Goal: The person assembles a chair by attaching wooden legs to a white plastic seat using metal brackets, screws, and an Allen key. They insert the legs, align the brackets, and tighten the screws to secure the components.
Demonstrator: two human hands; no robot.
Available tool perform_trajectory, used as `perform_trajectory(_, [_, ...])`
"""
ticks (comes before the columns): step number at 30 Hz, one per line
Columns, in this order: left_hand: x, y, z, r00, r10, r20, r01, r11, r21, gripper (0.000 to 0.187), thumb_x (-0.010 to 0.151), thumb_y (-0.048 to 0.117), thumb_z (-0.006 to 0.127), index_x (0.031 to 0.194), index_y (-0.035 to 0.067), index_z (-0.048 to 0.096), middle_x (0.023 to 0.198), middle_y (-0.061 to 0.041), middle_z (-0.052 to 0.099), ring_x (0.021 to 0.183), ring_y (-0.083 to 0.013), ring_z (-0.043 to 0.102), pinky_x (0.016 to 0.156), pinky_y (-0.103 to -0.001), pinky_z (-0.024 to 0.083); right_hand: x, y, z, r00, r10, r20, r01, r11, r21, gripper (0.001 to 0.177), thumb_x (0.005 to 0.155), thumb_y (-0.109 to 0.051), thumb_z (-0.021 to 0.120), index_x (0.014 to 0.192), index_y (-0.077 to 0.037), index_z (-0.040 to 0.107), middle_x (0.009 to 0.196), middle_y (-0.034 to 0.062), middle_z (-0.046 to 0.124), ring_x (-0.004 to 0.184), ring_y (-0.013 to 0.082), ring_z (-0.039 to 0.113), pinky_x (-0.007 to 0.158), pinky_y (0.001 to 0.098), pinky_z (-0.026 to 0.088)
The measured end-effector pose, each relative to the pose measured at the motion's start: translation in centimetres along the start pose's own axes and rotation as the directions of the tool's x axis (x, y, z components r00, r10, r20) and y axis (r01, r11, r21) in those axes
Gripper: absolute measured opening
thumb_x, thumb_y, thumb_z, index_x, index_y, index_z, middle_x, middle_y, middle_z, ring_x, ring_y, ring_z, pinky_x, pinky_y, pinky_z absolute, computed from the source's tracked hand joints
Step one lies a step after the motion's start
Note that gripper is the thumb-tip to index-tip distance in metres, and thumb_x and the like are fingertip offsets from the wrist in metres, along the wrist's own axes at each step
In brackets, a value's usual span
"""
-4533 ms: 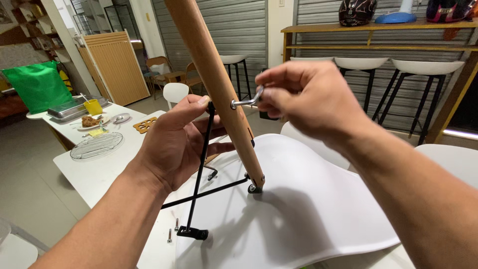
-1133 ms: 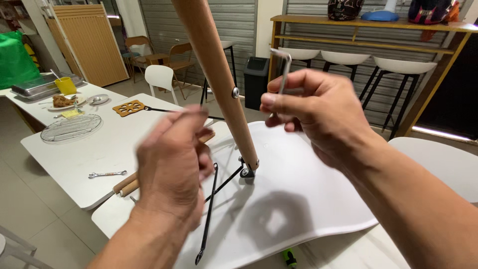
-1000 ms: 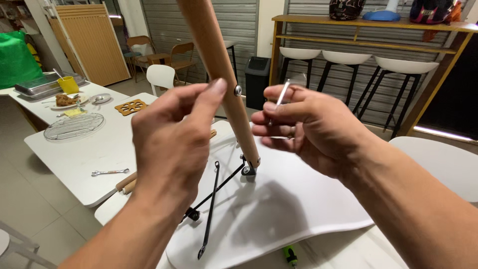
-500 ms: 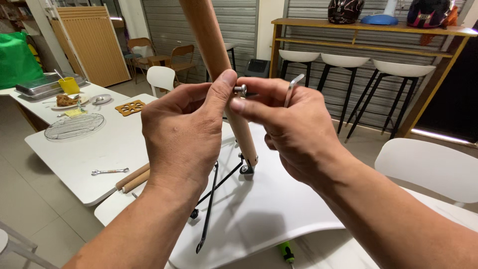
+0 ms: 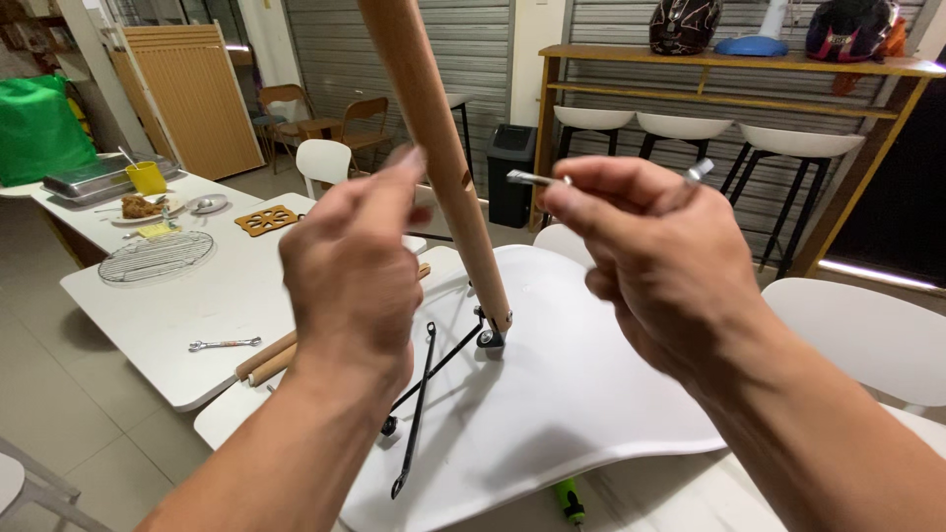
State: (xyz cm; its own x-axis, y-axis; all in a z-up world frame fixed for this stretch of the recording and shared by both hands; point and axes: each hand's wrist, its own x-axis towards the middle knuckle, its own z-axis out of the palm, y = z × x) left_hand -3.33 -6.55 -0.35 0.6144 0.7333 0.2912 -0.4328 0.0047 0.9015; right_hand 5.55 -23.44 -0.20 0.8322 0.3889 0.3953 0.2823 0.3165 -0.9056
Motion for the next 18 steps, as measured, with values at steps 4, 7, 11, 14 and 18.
perform_trajectory(4, [-1.9,-1.2,-0.8,0.906,-0.415,0.079,0.423,0.888,-0.178,0.029,0.092,0.028,0.058,0.074,0.006,0.052,0.065,-0.006,0.048,0.045,-0.0134,0.037,0.038,-0.029,0.027,-2.6,1.2,-0.6,0.996,0.084,0.023,-0.085,0.995,0.042,0.02,0.083,-0.006,0.081,0.102,-0.001,0.075,0.085,0.0077,0.074,0.053,0.0038,0.049,0.042,0.0205,0.033])
perform_trajectory(7, [-4.4,-2.5,-1.2,0.74,-0.603,0.298,0.67,0.698,-0.253,0.033,0.096,0.037,0.058,0.088,0.006,0.065,0.07,-0.003,0.05,0.047,-0.011,0.039,0.037,-0.027,0.026,-4.7,2.9,0.0,0.989,0.137,0.047,-0.137,0.991,-0.004,0.023,0.084,-0.004,0.084,0.104,0.003,0.077,0.086,0.0107,0.077,0.054,0.0056,0.05,0.042,0.0218,0.033])
perform_trajectory(11, [-6.0,-3.4,-1.4,0.696,-0.658,0.288,0.713,0.682,-0.163,0.027,0.092,0.031,0.062,0.086,0.005,0.059,0.067,-0.002,0.048,0.046,-0.0096,0.035,0.036,-0.026,0.024,-7.0,4.5,0.0,0.974,0.222,0.044,-0.212,0.962,-0.173,0.025,0.081,-0.008,0.086,0.102,0.002,0.078,0.082,0.0108,0.08,0.059,0.0078,0.058,0.05,0.023,0.044])
perform_trajectory(14, [-6.8,-4.7,-2.0,0.647,-0.709,0.281,0.755,0.646,-0.11,0.025,0.092,0.027,0.062,0.085,0.002,0.061,0.065,-0.004,0.048,0.046,-0.0122,0.037,0.035,-0.027,0.024,-8.6,5.8,-1.0,0.964,0.233,0.127,-0.203,0.956,-0.212,0.025,0.081,-0.013,0.086,0.102,0.001,0.078,0.084,0.0081,0.082,0.069,0.0087,0.072,0.059,0.0227,0.057])
perform_trajectory(18, [-8.8,-8.7,-3.5,0.411,-0.829,0.379,0.901,0.432,-0.032,0.031,0.094,0.031,0.056,0.08,0.003,0.054,0.062,-0.008,0.05,0.045,-0.018,0.042,0.035,-0.032,0.029,-12.1,8.4,-2.9,0.891,0.452,0.034,-0.421,0.853,-0.308,0.024,0.083,-0.022,0.083,0.095,0.0,0.081,0.069,0.007,0.074,0.051,0.0118,0.058,0.043,0.0258,0.038])
